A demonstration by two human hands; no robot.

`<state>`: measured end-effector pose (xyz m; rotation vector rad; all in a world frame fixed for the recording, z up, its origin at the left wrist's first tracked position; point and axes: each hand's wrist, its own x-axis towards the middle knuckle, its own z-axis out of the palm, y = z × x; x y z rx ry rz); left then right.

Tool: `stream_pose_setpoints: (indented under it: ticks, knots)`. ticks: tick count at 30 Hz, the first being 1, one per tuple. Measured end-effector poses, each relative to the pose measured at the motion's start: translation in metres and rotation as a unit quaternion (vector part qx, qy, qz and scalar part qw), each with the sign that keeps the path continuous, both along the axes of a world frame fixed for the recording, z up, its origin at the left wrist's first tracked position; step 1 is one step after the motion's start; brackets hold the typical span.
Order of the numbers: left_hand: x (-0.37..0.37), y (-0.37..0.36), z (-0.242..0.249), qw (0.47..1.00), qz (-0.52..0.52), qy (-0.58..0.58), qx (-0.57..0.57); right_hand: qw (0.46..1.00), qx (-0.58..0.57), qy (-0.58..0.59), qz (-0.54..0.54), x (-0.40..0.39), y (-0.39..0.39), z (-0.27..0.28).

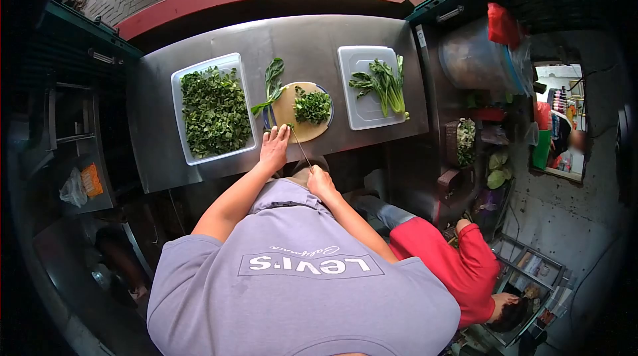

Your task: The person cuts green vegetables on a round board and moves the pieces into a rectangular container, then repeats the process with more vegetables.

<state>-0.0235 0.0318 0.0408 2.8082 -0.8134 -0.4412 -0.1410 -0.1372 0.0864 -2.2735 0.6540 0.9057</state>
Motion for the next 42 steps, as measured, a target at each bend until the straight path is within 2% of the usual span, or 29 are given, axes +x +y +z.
stream_pose_setpoints:
  ticks: [10, 18, 23, 37, 42]
  knots:
    - [-0.001, -0.005, 0.003, 0.999, 0.017, 0.027, 0.0, 0.999, -0.029, -0.016, -0.016, 0.01, -0.007, 0.006]
    - [-0.001, -0.002, -0.005, 0.999, 0.017, -0.013, -0.047, 0.996, -0.021, -0.074, -0.046, 0.009, -0.012, 0.003]
    - [0.0, 0.001, -0.006, 0.999, 0.002, -0.017, -0.035, 0.996, 0.02, -0.082, -0.017, 0.007, -0.004, 0.001]
    - [-0.001, 0.0, 0.003, 1.0, 0.002, 0.004, -0.007, 0.996, -0.012, -0.086, -0.002, 0.01, 0.01, -0.015]
    - [0.0, 0.0, 0.007, 1.0, 0.004, 0.004, 0.012, 0.998, -0.006, -0.051, 0.045, -0.006, 0.002, -0.006]
